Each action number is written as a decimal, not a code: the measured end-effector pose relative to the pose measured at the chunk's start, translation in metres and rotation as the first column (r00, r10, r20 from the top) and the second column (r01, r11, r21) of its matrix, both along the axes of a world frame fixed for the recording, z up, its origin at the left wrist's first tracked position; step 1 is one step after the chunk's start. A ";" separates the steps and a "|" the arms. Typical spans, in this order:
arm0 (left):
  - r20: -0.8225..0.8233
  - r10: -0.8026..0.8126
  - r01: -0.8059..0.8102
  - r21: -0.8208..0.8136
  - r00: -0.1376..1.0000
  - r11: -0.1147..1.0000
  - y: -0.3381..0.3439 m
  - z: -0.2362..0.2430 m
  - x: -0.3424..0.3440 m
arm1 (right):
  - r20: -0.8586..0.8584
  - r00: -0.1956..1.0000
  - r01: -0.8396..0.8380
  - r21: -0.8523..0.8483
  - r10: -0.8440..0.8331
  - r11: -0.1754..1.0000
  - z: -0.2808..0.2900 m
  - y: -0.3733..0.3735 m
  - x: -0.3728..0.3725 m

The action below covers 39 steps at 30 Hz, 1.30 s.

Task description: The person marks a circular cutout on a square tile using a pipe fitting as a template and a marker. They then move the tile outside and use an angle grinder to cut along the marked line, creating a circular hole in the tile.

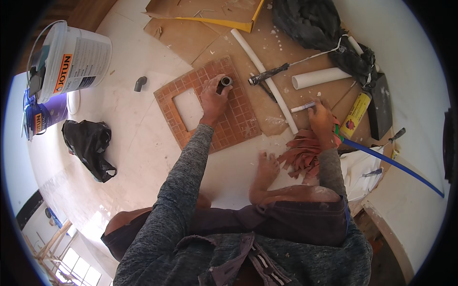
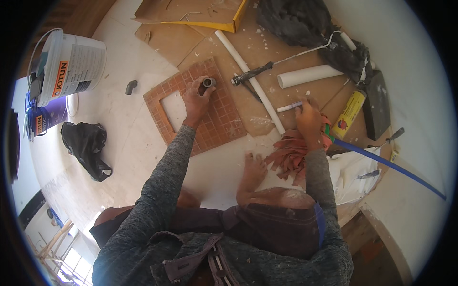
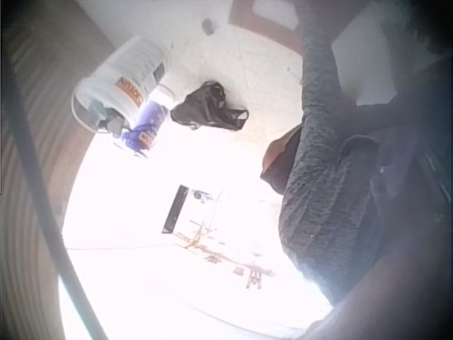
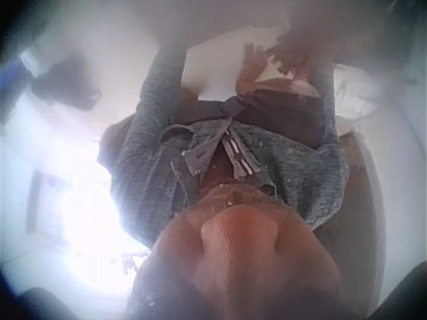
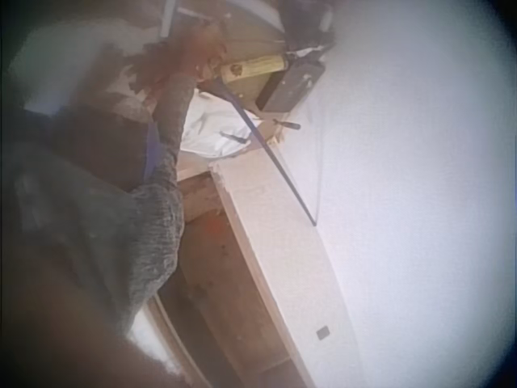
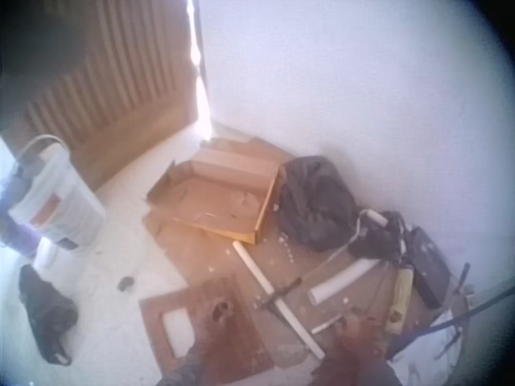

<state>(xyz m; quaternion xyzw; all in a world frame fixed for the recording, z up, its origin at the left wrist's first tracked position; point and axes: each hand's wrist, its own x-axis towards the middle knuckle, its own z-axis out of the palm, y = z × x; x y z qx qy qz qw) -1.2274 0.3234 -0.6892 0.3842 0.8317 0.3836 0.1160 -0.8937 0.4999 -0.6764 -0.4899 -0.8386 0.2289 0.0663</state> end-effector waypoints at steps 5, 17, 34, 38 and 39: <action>0.007 -0.009 0.009 0.000 1.000 1.000 0.002 0.006 0.000 | 0.035 0.992 -0.121 0.068 0.119 0.990 -0.012 0.001 -0.002; 0.024 -0.011 0.010 0.030 1.000 0.999 0.001 0.003 0.002 | -0.027 1.000 -0.007 0.083 0.009 0.997 0.003 0.012 0.011; 0.175 -0.210 0.195 0.098 0.962 0.976 0.004 0.080 0.084 | -0.690 0.484 -0.166 -0.676 -0.538 0.718 0.066 -0.042 -0.113; 0.342 -0.250 0.261 0.014 0.906 0.965 0.003 0.084 0.085 | -0.699 0.471 -0.185 -0.675 -0.538 0.715 0.060 -0.041 -0.120; 0.344 -0.234 0.238 0.031 0.909 0.971 0.002 0.083 0.085 | -0.692 0.477 -0.179 -0.681 -0.543 0.710 0.059 -0.041 -0.120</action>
